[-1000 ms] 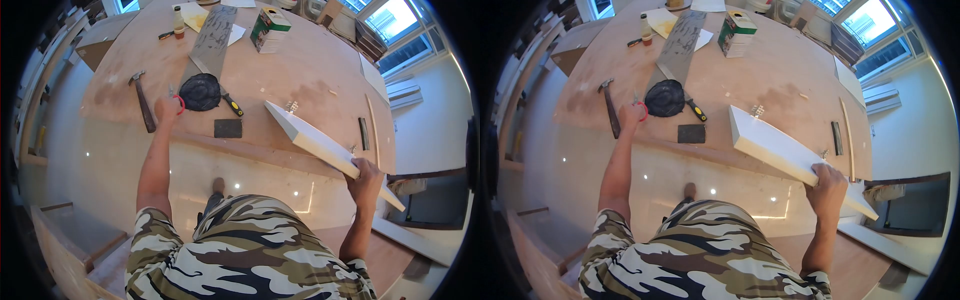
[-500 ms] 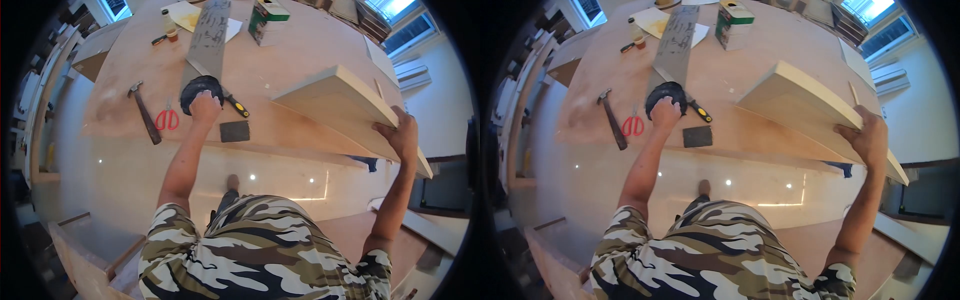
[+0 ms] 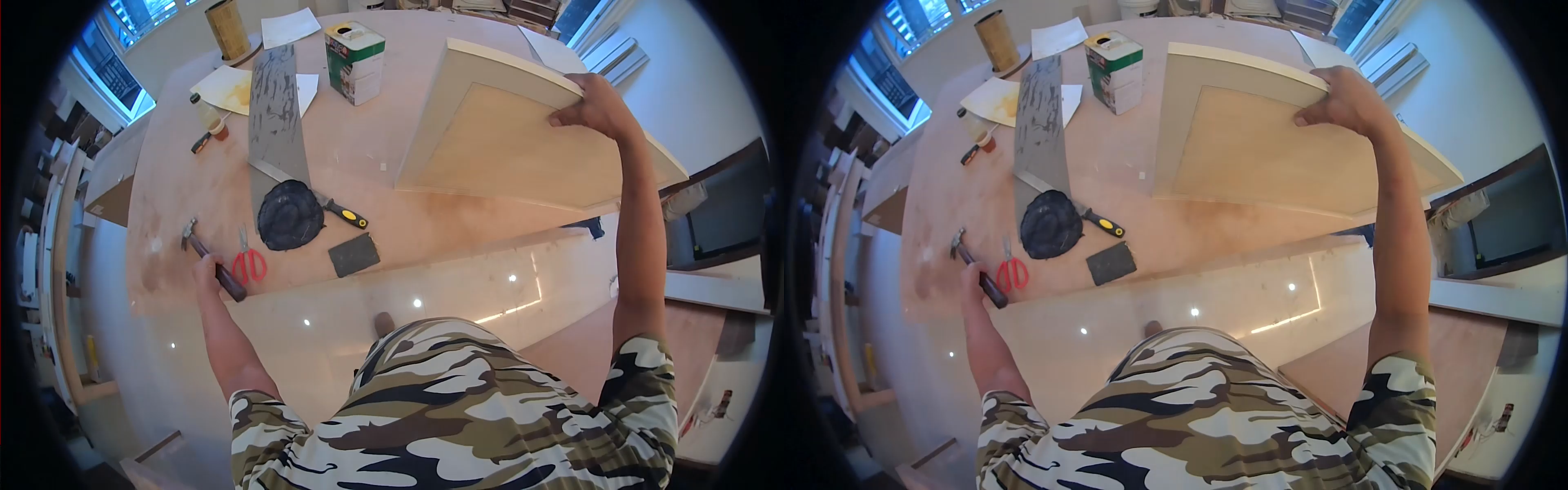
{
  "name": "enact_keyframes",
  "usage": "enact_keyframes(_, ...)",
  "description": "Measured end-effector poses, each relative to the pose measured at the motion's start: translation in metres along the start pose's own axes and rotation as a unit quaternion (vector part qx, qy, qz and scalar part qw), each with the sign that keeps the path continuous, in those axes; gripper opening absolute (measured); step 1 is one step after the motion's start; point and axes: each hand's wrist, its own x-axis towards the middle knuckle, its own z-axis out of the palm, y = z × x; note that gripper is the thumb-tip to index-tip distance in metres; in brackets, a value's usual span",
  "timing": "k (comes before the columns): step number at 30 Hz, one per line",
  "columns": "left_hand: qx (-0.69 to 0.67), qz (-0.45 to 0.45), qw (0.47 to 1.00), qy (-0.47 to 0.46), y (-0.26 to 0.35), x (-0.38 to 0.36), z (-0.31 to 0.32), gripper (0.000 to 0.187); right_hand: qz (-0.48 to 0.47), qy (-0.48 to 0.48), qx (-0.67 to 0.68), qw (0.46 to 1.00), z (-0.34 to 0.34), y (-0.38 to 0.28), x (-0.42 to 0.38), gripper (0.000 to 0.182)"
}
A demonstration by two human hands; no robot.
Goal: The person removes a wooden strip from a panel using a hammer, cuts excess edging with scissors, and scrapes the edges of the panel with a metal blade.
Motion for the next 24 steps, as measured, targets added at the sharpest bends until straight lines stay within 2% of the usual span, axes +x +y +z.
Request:
enact_keyframes(1, -0.159, -0.014, 0.986, -0.057, 0.006, -0.001, -0.004, 0.015, -0.001, -0.011, 0.015, 1.0, -0.001, 0.001, 0.007, 0.053)
enact_keyframes(4, -0.151, -0.072, 0.975, -0.145, 0.061, -0.035, -0.008, 0.018, 0.018, 0.0, 0.015, 1.0, 0.0, 0.001, 0.016, 0.055)
enact_keyframes(7, -0.148, 0.15, 0.976, -0.06, 0.122, -0.134, 0.025, 0.031, -0.01, 0.01, 0.004, 1.0, 0.002, 0.009, 0.028, 0.056)
enact_keyframes(9, -0.19, 0.256, 0.944, -0.083, 0.151, -0.175, 0.046, 0.037, -0.012, -0.004, 0.031, 0.999, 0.001, 0.009, 0.034, 0.057)
enact_keyframes(11, -0.271, 0.24, 0.917, -0.166, 0.204, -0.222, 0.062, 0.03, -0.02, -0.02, 0.054, 0.998, 0.0, 0.012, 0.039, 0.058)
enact_keyframes(13, -0.29, 0.228, 0.895, -0.25, 0.254, -0.245, 0.073, 0.03, -0.035, -0.034, 0.075, 0.996, 0.001, 0.015, 0.047, 0.06)
enact_keyframes(15, -0.19, 0.295, 0.9, -0.26, 0.302, -0.273, 0.094, 0.033, -0.064, -0.02, 0.059, 0.996, 0.003, 0.019, 0.054, 0.061)
enact_keyframes(17, -0.08, 0.38, 0.897, -0.211, 0.343, -0.296, 0.118, 0.023, -0.086, -0.003, 0.043, 0.995, 0.006, 0.027, 0.058, 0.063)
enact_keyframes(18, -0.04, 0.409, 0.89, -0.195, 0.36, -0.314, 0.129, 0.025, -0.088, -0.009, 0.041, 0.995, 0.007, 0.03, 0.06, 0.064)
enact_keyframes(20, 0.076, 0.472, 0.866, -0.147, 0.393, -0.331, 0.148, 0.032, -0.092, -0.016, 0.035, 0.995, 0.007, 0.032, 0.063, 0.064)
enact_keyframes(22, 0.228, 0.525, 0.816, -0.08, 0.423, -0.339, 0.164, 0.045, -0.08, -0.006, 0.013, 0.997, 0.004, 0.024, 0.054, 0.064)
enact_keyframes(24, 0.282, 0.53, 0.797, -0.064, 0.445, -0.37, 0.176, 0.043, -0.085, -0.002, 0.003, 0.996, 0.001, 0.023, 0.052, 0.063)
